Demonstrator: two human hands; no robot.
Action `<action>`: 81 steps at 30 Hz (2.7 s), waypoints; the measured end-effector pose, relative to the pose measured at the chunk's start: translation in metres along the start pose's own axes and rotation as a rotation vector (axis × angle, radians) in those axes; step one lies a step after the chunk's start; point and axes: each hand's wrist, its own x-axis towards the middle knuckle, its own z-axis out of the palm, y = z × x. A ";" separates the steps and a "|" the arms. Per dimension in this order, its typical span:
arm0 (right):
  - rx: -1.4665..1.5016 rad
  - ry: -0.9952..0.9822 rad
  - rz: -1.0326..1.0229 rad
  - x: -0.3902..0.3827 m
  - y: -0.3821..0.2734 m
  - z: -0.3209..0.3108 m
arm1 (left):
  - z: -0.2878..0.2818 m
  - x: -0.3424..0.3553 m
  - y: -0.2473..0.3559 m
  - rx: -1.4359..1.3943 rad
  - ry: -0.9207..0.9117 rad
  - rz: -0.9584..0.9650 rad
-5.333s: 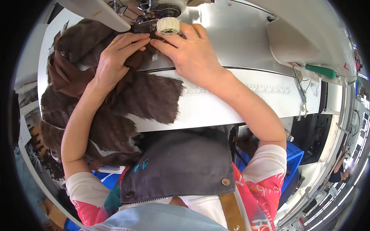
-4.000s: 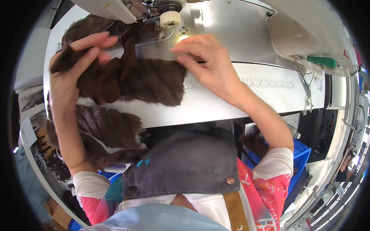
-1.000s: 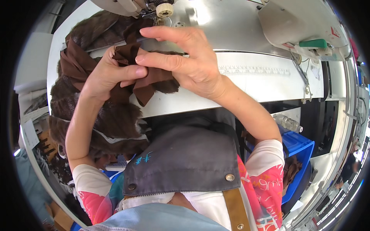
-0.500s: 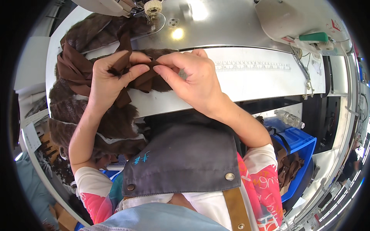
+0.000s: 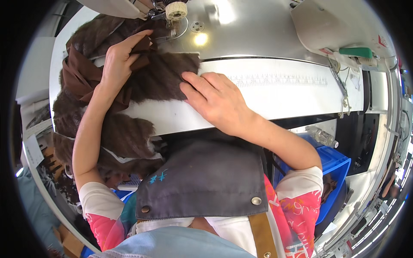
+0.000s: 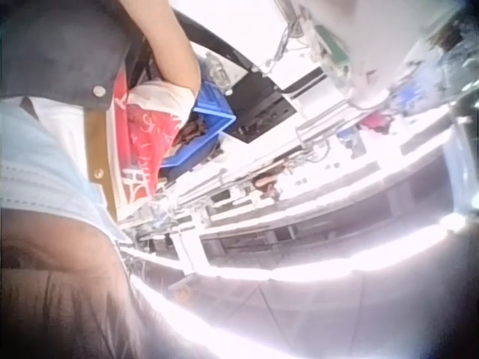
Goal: Sewing brown fabric strips onto a piece of faux fur material using an industrial sewing machine.
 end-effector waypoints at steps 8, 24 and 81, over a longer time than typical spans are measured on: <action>0.031 -0.011 -0.249 0.051 0.036 0.022 | -0.047 0.012 -0.009 0.085 0.243 -0.050; 0.080 0.097 -0.111 0.044 0.059 0.023 | -0.011 0.040 0.018 -0.546 -0.361 -0.394; -0.134 -0.014 0.010 0.067 0.073 0.029 | 0.015 0.012 0.000 0.157 0.096 0.213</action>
